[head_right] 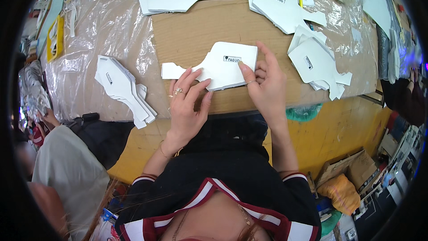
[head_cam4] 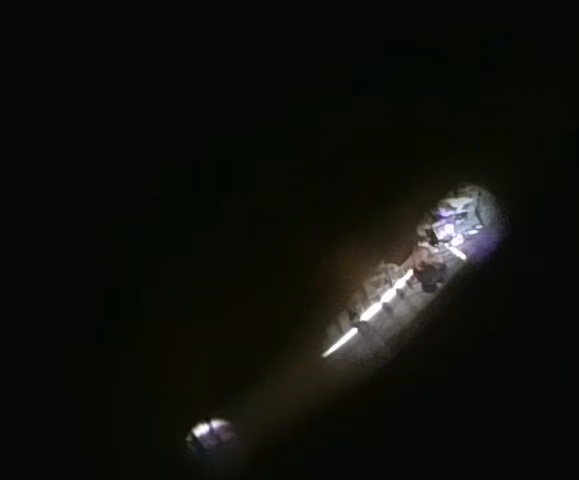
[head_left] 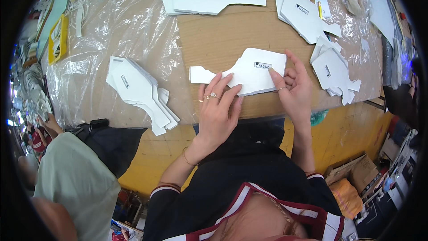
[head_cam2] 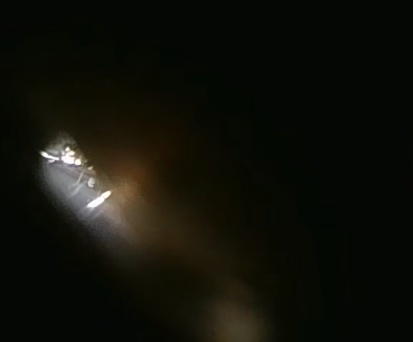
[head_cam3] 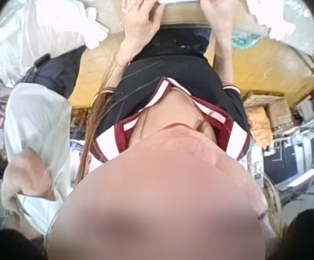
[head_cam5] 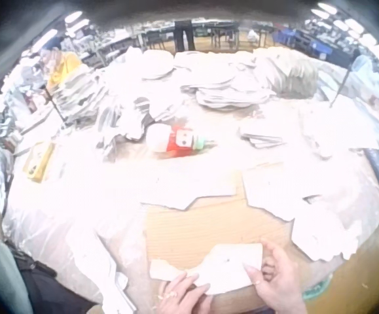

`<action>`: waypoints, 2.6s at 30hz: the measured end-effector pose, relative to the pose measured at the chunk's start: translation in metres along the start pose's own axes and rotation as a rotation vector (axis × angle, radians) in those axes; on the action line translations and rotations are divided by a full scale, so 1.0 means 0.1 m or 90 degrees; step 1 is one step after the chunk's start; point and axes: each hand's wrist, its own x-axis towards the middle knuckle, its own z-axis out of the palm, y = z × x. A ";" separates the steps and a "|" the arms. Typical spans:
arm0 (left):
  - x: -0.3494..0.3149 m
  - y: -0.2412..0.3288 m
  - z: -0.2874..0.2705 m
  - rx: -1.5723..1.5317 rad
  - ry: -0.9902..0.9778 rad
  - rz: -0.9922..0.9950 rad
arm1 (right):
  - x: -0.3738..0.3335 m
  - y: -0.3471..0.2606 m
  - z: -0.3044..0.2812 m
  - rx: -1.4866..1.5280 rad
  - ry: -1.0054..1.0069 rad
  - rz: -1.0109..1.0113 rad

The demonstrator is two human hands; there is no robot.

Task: The person handles white cardboard pieces on a workbench, aligns them, and secures them with rubber bands. The person repeatedly picks up pieces, stacks them, and ties them together, then places the bundles on the table.

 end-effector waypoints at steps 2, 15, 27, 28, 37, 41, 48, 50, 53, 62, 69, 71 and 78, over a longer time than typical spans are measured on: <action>0.02 0.01 0.04 0.041 0.006 0.002 | 0.02 0.00 -0.03 -0.017 -0.002 0.012; 0.56 0.88 -0.66 -1.124 -0.406 0.126 | 0.32 -0.47 -1.98 0.000 0.308 -0.220; 0.48 1.48 -0.33 -1.571 -0.161 0.111 | 0.37 -0.04 -1.62 -0.576 0.087 -0.137; 0.46 1.48 -0.43 -1.581 -0.158 0.033 | 0.31 -0.06 -1.62 -0.571 0.085 -0.135; 0.52 0.37 -0.27 -0.931 -0.166 -0.080 | 0.14 -0.41 -1.61 -0.577 0.124 0.061; 0.37 0.28 -0.11 -0.772 -0.280 -0.186 | -0.03 -0.41 -1.60 -0.268 0.214 0.087; 0.40 0.43 -0.03 -0.868 -0.267 -0.180 | -0.27 -0.37 -0.66 0.144 0.132 -0.030; 0.44 0.35 -0.13 -0.840 -0.234 -0.178 | -0.30 -0.28 -0.22 0.252 0.031 -0.007; 0.55 0.09 -0.38 -0.597 -0.251 -0.270 | -0.40 -0.23 0.03 0.213 -0.085 0.018; 0.69 -0.23 -0.40 -0.390 -0.405 -0.148 | -0.25 -0.07 -0.30 0.052 -0.079 0.046; 0.79 -0.04 -0.25 0.038 -0.158 0.052 | -0.27 0.06 -0.17 -0.002 0.028 0.003; 0.70 0.05 -0.25 0.059 -0.129 0.131 | -0.26 0.08 -0.15 -0.018 0.055 -0.003; 0.37 0.08 -0.17 0.125 -0.152 0.019 | -0.23 0.04 -0.19 -0.086 0.012 0.059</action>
